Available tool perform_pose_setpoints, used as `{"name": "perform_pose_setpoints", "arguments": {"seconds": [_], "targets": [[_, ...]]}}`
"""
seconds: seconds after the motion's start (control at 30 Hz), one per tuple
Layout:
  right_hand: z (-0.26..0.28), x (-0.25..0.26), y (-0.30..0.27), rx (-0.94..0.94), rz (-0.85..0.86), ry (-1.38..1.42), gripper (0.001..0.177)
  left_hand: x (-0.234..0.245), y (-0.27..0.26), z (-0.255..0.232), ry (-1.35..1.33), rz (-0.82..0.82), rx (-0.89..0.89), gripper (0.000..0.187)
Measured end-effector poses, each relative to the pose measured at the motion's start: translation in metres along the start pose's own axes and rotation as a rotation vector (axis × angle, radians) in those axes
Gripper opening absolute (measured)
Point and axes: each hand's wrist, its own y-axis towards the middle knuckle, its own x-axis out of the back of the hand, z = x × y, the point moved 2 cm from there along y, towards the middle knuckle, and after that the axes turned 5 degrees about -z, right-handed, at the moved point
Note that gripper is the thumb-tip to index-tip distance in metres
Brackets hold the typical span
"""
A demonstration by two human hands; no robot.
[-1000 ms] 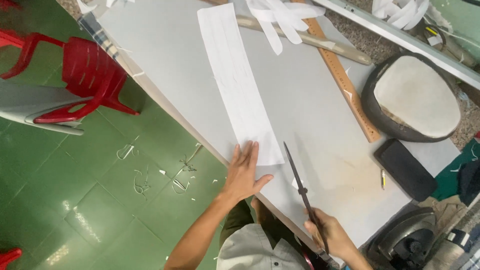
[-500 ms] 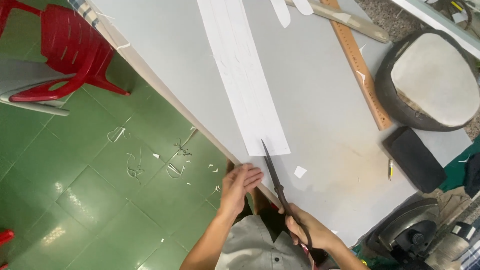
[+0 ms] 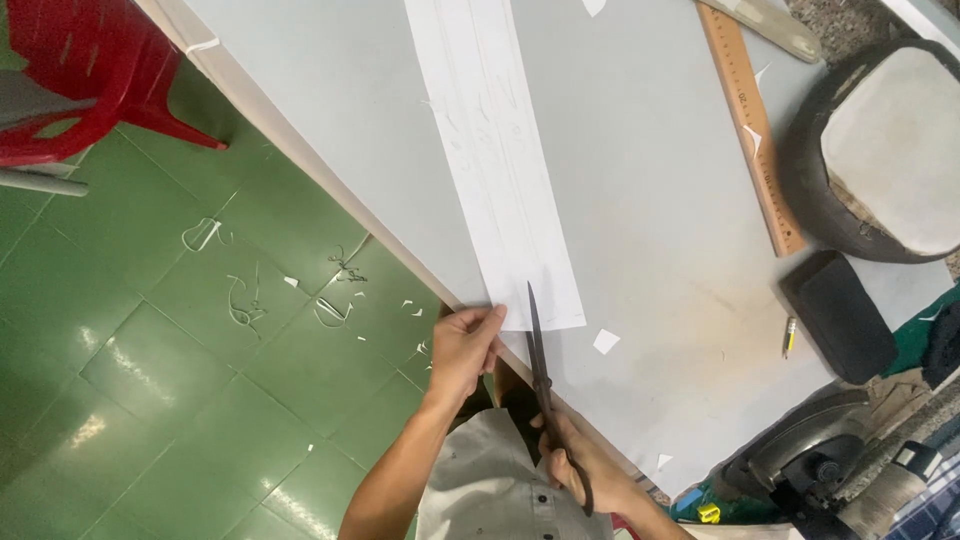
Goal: The person uses shears to cut a white fabric strip into smaller pieces on a cluttered work table. They trim the edges of the fabric, cut along a marked line, and separate the pieces, with cut-offs accumulating on the table.
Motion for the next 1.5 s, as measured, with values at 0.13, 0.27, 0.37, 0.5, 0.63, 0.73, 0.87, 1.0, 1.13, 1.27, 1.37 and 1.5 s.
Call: {"name": "perform_pose_setpoints", "arguments": {"seconds": [0.13,0.27,0.37,0.5,0.63,0.73,0.87,1.0,1.13,1.27,1.37,1.5], "targets": [[0.015,-0.012,0.012,-0.084,-0.04,-0.059,0.082,0.002,0.005,0.007,-0.038,0.008,0.028,0.02],[0.021,-0.018,0.017,-0.107,-0.087,-0.121,0.095,0.003,0.005,0.006,-0.043,0.018,0.031,0.022],[0.018,-0.021,0.018,-0.125,-0.104,-0.168,0.098,0.004,0.004,0.003,-0.032,0.02,0.037,0.022],[0.01,-0.019,0.019,-0.102,-0.118,-0.215,0.096,0.003,0.005,0.004,-0.018,0.023,0.036,0.022],[0.013,-0.02,0.018,-0.106,-0.121,-0.172,0.092,0.004,0.007,0.007,-0.042,0.027,0.04,0.022],[0.02,-0.019,0.017,-0.102,-0.114,-0.106,0.087,0.004,0.007,0.006,-0.022,0.017,0.058,0.024],[0.026,-0.017,0.015,-0.026,-0.141,-0.192,0.084,0.005,0.008,0.009,-0.039,0.033,0.04,0.021],[0.022,-0.013,0.011,-0.131,-0.164,-0.252,0.082,0.007,0.011,0.014,-0.066,0.059,0.012,0.021],[0.024,-0.008,0.01,-0.169,-0.151,-0.3,0.082,0.005,0.006,0.006,-0.051,0.037,0.041,0.021],[0.024,-0.002,0.01,-0.101,-0.168,-0.402,0.084,0.004,0.004,0.003,-0.042,0.021,0.046,0.02],[0.02,0.003,0.007,-0.114,-0.164,-0.443,0.081,0.004,0.005,0.005,-0.046,0.025,0.033,0.019],[0.019,0.009,0.006,-0.105,-0.152,-0.429,0.079,0.004,0.006,0.005,-0.052,0.036,0.038,0.018]]}}
